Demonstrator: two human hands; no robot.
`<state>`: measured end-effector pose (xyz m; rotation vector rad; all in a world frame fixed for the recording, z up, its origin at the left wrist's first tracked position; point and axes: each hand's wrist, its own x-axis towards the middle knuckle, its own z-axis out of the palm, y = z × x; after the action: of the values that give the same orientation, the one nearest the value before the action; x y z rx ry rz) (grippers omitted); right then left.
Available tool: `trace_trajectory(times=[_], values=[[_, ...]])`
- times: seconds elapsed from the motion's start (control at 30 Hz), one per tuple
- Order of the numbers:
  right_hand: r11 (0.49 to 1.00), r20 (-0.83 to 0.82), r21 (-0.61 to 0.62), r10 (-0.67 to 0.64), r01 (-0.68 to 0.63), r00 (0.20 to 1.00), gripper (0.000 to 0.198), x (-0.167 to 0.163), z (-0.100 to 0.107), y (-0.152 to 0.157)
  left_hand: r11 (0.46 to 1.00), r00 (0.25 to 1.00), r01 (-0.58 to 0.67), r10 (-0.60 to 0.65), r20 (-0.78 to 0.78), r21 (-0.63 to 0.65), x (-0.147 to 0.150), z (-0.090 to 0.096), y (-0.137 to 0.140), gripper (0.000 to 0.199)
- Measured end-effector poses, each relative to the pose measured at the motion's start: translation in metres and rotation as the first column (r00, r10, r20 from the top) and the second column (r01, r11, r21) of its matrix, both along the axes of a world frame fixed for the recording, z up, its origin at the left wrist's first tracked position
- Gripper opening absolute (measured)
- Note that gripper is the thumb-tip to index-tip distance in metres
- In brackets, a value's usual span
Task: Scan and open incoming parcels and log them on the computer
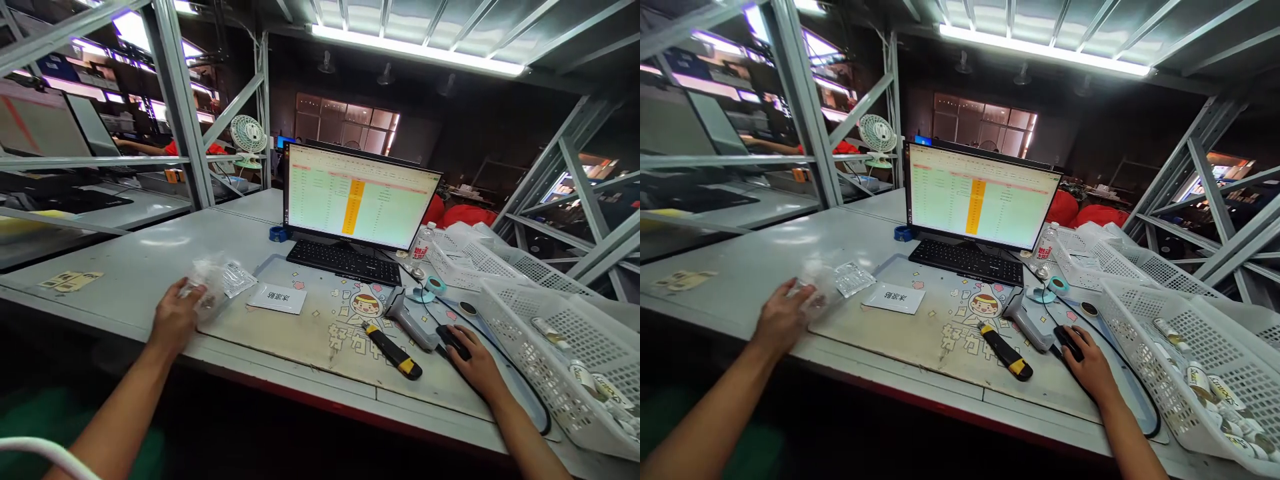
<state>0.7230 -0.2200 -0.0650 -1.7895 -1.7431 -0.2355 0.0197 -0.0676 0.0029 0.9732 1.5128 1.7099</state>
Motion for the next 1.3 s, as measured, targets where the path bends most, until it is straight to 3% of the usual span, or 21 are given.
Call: trace_trajectory(times=[0.1, 0.17, 0.23, 0.3, 0.37, 0.43, 0.5, 0.53, 0.6, 0.7, 0.77, 0.83, 1.07, 1.3], values=[[0.997, 0.009, 0.065, -0.046, 0.046, 0.999, 0.056, 0.002, -0.001, 0.000, 0.970, 0.949, 0.243, -0.243, -0.203, -0.024, 0.050, 0.007, -0.007, 0.076], [0.992, 0.024, 0.087, -0.095, 0.092, 0.995, 0.056, 0.003, -0.002, 0.000, 0.892, 0.799, 0.448, -0.432, -0.419, -0.065, 0.092, 0.011, -0.008, 0.075], [0.992, 0.042, 0.060, -0.115, 0.112, 0.993, 0.057, 0.005, -0.003, 0.001, 0.759, 0.582, 0.638, -0.584, -0.566, -0.127, 0.132, 0.013, -0.005, 0.067], [0.994, 0.059, 0.024, -0.112, 0.111, 0.992, 0.055, 0.006, -0.003, 0.000, 0.634, 0.391, 0.753, -0.645, -0.656, -0.174, 0.167, 0.011, 0.001, 0.059], [0.994, 0.073, 0.016, -0.113, 0.113, 0.991, 0.052, 0.006, -0.004, -0.001, 0.551, 0.259, 0.806, -0.656, -0.709, -0.217, 0.192, 0.007, 0.009, 0.056], [0.994, 0.090, 0.013, -0.108, 0.108, 0.990, 0.051, 0.006, -0.003, -0.002, 0.492, 0.175, 0.834, -0.667, -0.724, -0.251, 0.207, 0.004, 0.020, 0.057], [0.994, 0.105, 0.005, -0.107, 0.107, 0.989, 0.049, 0.005, -0.002, -0.005, 0.458, 0.161, 0.850, -0.695, -0.700, -0.259, 0.214, 0.004, 0.036, 0.060], [0.994, 0.109, 0.003, -0.112, 0.112, 0.988, 0.048, 0.004, -0.001, -0.006, 0.462, 0.183, 0.852, -0.705, -0.685, -0.247, 0.215, 0.005, 0.047, 0.062], [0.991, 0.114, 0.008, -0.130, 0.130, 0.985, 0.047, 0.003, 0.000, -0.008, 0.530, 0.274, 0.822, -0.690, -0.670, -0.209, 0.214, 0.007, 0.073, 0.063], [0.992, 0.130, -0.011, -0.125, 0.128, 0.984, 0.048, 0.007, -0.001, -0.009, 0.735, 0.398, 0.651, -0.544, -0.739, -0.190, 0.208, 0.008, 0.116, 0.052], [0.993, 0.140, -0.039, -0.106, 0.112, 0.984, 0.048, 0.013, -0.002, -0.008, 0.837, 0.418, 0.510, -0.445, -0.792, -0.201, 0.205, 0.006, 0.142, 0.044], [0.993, 0.140, -0.058, -0.095, 0.104, 0.986, 0.048, 0.019, -0.003, -0.008, 0.889, 0.420, 0.412, -0.382, -0.823, -0.202, 0.203, 0.003, 0.162, 0.043], [0.990, 0.123, -0.033, -0.129, 0.134, 0.984, 0.048, 0.008, -0.004, -0.013, 0.940, 0.392, 0.276, -0.301, -0.869, -0.201, 0.204, -0.014, 0.191, 0.056], [0.992, 0.152, -0.042, -0.113, 0.121, 0.982, 0.050, 0.016, -0.009, -0.017, 0.950, 0.262, 0.232, -0.267, -0.927, -0.208, 0.201, -0.032, 0.192, 0.062]])
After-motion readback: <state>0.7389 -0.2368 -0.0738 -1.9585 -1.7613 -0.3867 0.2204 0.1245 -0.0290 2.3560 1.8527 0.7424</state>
